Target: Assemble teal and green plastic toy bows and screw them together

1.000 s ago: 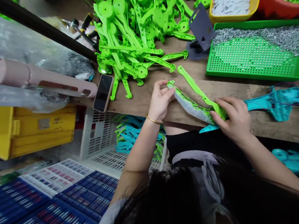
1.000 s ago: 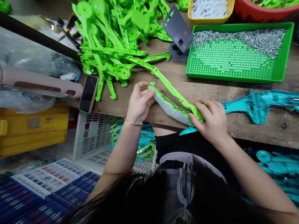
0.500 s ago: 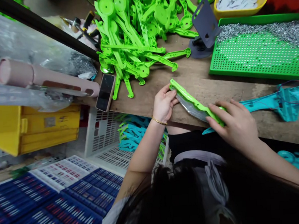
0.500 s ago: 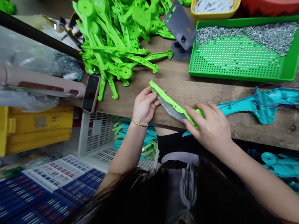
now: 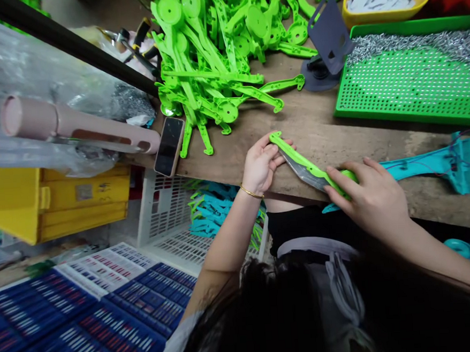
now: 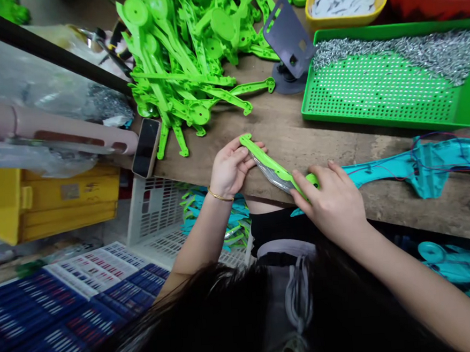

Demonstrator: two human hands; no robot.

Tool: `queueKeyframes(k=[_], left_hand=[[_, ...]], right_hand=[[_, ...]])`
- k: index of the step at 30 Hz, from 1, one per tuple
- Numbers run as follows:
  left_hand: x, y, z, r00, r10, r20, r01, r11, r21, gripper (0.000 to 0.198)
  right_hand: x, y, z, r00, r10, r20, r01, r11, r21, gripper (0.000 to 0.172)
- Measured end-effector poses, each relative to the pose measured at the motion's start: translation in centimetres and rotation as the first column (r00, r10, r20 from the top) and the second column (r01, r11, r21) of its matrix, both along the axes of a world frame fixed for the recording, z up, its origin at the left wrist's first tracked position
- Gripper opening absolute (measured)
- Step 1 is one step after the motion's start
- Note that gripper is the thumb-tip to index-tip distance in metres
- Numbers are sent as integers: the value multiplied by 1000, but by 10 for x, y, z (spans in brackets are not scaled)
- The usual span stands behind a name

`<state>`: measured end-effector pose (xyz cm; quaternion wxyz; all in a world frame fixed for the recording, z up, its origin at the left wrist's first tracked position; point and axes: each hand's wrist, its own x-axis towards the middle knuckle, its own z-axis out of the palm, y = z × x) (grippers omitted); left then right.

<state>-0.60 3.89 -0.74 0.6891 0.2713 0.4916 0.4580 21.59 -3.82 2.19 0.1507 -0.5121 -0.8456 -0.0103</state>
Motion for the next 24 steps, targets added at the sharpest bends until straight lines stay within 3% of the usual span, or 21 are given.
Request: queueKeyframes(k=[7,12,15,19,24], left_hand=[[0,1,5,998,-25,-58,24,1000,-17,25],[4,-1,-1,993,46,-107,-42,998,45,34],[5,-3,-3,992,73,-103,-66,995,75,37],[5,-8,0,988,100,-117,-87,990,111,43],[4,-14,4,981,132,-141,-107,980,170,40]], right_hand=[[-5,-3,-6,999,-38,19,39,997,-61,33],[-3,-5,-8,1000,-21,11,22,998,-65,38],[-6,6,-1,999,-12,43,20,980,-196,50],[-13,34,5,995,-13,99,53,912,-406,62],[-13,49,2,988,156,15,-129,862,-490,56]])
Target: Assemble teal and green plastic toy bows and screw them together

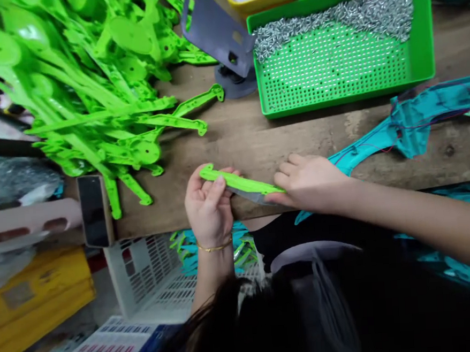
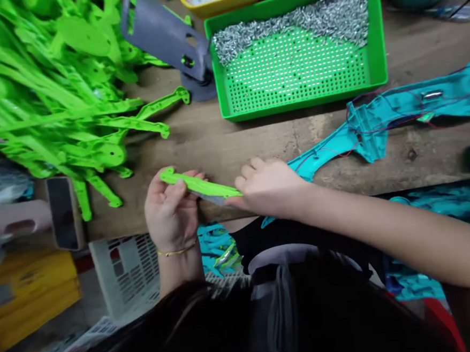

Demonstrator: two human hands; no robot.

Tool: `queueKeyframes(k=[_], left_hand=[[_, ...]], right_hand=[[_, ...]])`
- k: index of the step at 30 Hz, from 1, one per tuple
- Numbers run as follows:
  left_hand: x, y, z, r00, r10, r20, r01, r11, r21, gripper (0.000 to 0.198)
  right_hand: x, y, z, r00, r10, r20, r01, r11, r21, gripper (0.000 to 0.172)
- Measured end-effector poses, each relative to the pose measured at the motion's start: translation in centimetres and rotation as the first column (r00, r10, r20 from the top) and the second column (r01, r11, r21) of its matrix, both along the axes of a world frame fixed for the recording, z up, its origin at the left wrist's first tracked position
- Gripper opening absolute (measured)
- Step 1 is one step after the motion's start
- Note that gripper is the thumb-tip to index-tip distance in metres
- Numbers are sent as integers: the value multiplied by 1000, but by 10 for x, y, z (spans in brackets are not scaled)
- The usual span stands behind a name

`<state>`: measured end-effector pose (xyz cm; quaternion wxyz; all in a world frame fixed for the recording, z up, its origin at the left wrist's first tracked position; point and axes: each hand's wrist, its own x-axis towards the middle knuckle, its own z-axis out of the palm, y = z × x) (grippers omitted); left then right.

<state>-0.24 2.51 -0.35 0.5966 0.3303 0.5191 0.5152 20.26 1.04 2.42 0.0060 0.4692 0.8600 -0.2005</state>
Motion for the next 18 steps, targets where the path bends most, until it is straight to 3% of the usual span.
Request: queueKeyframes(k=[6,12,18], left_hand=[[3,-6,9,1000,23,16,-22,997,-70,36],[20,-21,15,993,-112,21,114,963,-246,39],[25,-21,15,994,-100,33,105,957,-271,38]], right_hand=[[0,2,2,999,18,-27,-19,998,-52,57],[1,5,1,996,79,-40,-82,994,-76,57],[-2,10,5,994,105,-25,-108,983,-150,57]])
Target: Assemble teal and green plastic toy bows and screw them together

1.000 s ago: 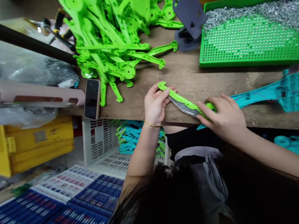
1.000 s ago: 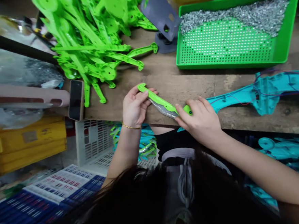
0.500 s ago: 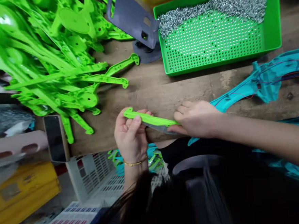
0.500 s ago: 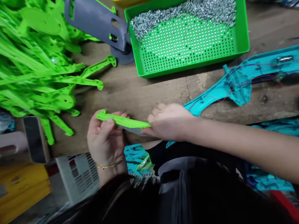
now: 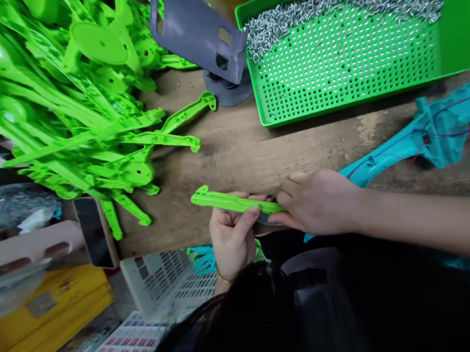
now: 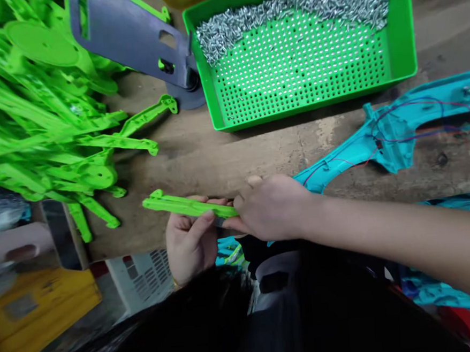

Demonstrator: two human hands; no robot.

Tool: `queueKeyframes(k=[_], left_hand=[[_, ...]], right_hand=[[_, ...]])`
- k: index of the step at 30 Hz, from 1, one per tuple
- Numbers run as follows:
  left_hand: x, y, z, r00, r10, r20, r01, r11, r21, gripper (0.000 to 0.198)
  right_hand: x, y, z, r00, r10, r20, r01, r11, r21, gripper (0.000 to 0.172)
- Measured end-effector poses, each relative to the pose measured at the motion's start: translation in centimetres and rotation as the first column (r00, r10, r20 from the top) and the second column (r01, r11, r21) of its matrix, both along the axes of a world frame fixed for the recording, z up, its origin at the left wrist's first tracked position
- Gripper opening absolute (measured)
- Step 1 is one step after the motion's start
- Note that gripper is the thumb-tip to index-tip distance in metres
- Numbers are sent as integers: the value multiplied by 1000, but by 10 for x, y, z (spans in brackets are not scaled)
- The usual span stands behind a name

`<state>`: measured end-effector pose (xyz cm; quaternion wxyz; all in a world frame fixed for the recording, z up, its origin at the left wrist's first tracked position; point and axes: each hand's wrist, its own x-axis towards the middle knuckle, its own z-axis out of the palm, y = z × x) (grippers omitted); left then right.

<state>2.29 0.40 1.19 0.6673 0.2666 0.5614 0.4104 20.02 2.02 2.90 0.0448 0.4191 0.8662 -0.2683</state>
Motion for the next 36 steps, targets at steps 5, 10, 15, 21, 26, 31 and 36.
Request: queueKeyframes(k=[5,10,15,21,26,31,36], left_hand=[[-14,10,3,998,-58,37,60,997,-53,37],[-30,25,6,994,105,-36,-101,992,78,35],[-23,21,6,993,116,-19,-114,989,96,31],[-16,16,3,977,196,-82,-179,967,182,27],[-18,27,-1,970,216,-112,-191,962,197,34],[-12,34,-4,950,298,-93,-258,918,302,31],[-6,32,-11,936,331,-118,-276,900,338,29]], right_hand=[[3,-1,0,999,31,-37,-33,998,-44,54],[2,0,5,999,-40,11,40,998,-40,51],[-30,13,15,977,-212,-25,208,971,-118,55],[-53,17,6,966,-241,-96,230,967,-114,56],[-38,28,11,961,-261,-89,224,927,-300,56],[-20,32,20,951,-282,-123,188,850,-492,39],[-19,32,18,935,-323,-149,227,864,-449,32]])
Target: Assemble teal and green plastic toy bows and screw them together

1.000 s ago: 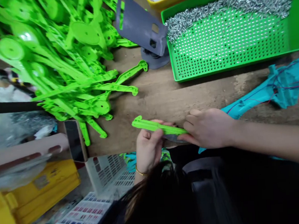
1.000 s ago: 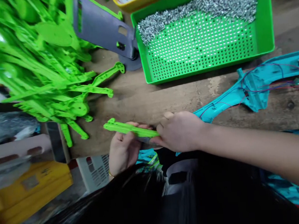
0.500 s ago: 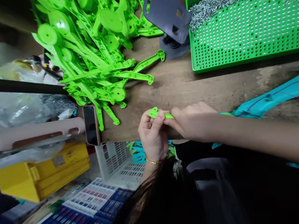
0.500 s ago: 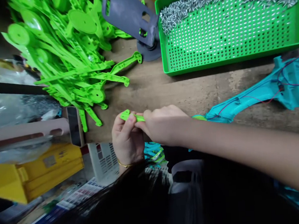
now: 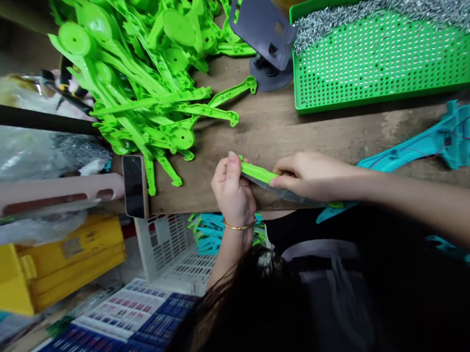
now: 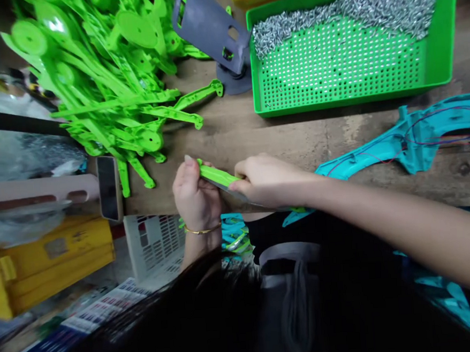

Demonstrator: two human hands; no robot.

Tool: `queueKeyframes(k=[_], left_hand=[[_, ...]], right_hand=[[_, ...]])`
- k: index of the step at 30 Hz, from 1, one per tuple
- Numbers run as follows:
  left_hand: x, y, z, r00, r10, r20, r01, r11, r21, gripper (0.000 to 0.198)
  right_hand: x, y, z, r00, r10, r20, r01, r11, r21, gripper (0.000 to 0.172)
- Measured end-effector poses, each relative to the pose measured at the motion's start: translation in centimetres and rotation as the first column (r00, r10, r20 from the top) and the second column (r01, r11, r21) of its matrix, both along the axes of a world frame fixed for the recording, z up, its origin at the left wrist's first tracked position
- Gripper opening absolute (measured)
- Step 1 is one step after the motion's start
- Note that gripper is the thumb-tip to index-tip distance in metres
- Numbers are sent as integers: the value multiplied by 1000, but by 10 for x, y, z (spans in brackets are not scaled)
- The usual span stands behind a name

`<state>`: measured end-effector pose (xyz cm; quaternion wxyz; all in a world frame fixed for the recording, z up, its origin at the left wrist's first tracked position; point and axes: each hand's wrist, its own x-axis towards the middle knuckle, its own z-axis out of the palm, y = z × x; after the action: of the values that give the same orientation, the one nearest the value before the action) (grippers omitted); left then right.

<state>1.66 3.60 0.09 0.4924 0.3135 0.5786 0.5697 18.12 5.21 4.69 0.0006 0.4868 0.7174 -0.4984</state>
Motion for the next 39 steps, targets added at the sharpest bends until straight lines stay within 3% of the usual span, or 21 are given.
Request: queueKeyframes(k=[2,5,9,11,12,14,16,18,25,28,29,31,33,34,36,39], left_hand=[[-3,3,-4,1000,-15,-25,15,1000,3,30],[-9,10,-9,999,1,-54,1,1000,26,33],[-4,-3,-7,992,53,-112,-47,997,53,37],[11,-25,0,988,-31,-150,32,999,6,37],[20,-37,5,979,-137,-150,131,990,-54,37],[38,-59,13,912,-401,-84,381,906,-186,39],[52,-72,21,829,-556,-57,526,811,-256,32],[60,-74,25,789,-611,-67,575,772,-270,24],[61,-74,17,770,-617,-160,563,776,-283,29],[50,-66,16,744,-665,-63,630,729,-268,30],[43,-60,17,750,-662,-13,639,728,-249,31],[27,-41,21,825,-563,47,560,804,-201,38],[11,-19,23,946,-323,29,324,937,-132,39],[5,-9,23,975,-223,8,223,970,-95,39],[-4,8,19,994,-109,-29,107,993,-44,37],[-10,21,7,999,-40,-31,40,999,-29,32]], right_hand=[[5,0,-1,998,55,34,-57,997,56,38],[15,-4,-1,961,125,247,-167,974,156,57],[23,-15,-1,910,60,411,-185,945,271,68],[24,-17,-2,922,-12,387,-125,937,327,70],[24,-16,-2,930,-45,366,-93,932,352,70],[24,-14,0,942,-90,322,-44,921,387,68],[23,-12,1,951,-107,291,-18,917,398,65],[23,-12,2,953,-118,278,-2,918,397,63],[20,-18,0,936,-159,315,20,916,401,63],[22,-21,-2,934,-166,318,22,912,410,60],[23,-22,-2,933,-165,319,20,911,412,58],[25,-24,-3,932,-154,328,7,913,408,52],[25,-25,-6,931,-126,344,-19,921,389,48],[24,-26,-7,930,-110,351,-33,925,378,47],[22,-26,-11,926,-95,364,-48,930,364,46],[15,-27,-14,921,-99,376,-44,935,352,49]])
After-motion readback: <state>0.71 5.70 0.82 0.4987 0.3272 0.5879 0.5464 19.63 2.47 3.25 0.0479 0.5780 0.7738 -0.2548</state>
